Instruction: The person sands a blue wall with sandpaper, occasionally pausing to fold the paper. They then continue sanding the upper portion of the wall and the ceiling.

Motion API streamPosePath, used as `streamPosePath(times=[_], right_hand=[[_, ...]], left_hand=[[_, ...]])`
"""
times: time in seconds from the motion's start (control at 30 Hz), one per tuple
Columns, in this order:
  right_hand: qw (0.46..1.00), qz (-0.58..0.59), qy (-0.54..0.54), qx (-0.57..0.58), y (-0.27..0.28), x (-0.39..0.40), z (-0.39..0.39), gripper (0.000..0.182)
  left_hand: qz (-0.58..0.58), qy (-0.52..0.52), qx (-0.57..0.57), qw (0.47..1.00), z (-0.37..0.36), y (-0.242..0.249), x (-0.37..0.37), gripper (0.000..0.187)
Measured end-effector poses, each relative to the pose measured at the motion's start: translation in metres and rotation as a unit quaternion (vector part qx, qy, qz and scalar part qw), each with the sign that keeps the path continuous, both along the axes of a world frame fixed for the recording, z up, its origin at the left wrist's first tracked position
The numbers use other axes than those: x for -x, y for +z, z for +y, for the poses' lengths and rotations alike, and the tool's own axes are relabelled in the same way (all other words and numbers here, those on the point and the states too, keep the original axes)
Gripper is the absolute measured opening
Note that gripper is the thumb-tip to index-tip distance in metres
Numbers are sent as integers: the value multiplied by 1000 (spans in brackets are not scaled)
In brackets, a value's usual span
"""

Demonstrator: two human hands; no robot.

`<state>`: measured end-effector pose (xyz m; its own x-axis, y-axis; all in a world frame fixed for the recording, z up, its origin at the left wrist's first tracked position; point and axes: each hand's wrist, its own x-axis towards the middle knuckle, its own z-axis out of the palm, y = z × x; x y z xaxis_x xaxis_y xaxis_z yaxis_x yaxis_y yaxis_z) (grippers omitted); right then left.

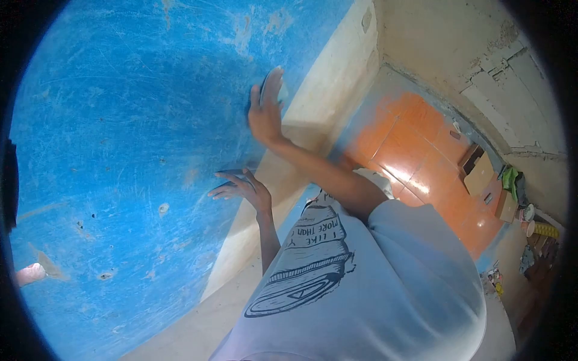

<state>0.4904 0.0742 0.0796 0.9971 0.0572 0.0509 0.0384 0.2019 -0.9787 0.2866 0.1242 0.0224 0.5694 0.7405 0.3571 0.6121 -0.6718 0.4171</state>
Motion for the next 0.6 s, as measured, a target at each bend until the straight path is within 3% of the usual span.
streamPosePath(times=[0.13, 0.23, 0.43, 0.53, 0.6], right_hand=[[992, 9, 114, 54, 23, 43, -7, 75], [998, 11, 21, 54, 13, 2, -9, 76], [992, -25, 88, 87, 21, 37, -4, 75], [998, 27, 16, 50, 19, 2, -7, 75], [997, 4, 60, 44, 25, 33, -5, 75]], left_hand=[[-14, 6, 7, 1000, 3, -6, -7, 80], [-6, 15, 15, 1000, 3, -3, -7, 80], [-11, 20, -10, 1000, 8, -14, -10, 80], [-3, 22, -18, 1000, 7, -15, -8, 81], [-5, 21, -25, 999, 8, -17, -12, 82]])
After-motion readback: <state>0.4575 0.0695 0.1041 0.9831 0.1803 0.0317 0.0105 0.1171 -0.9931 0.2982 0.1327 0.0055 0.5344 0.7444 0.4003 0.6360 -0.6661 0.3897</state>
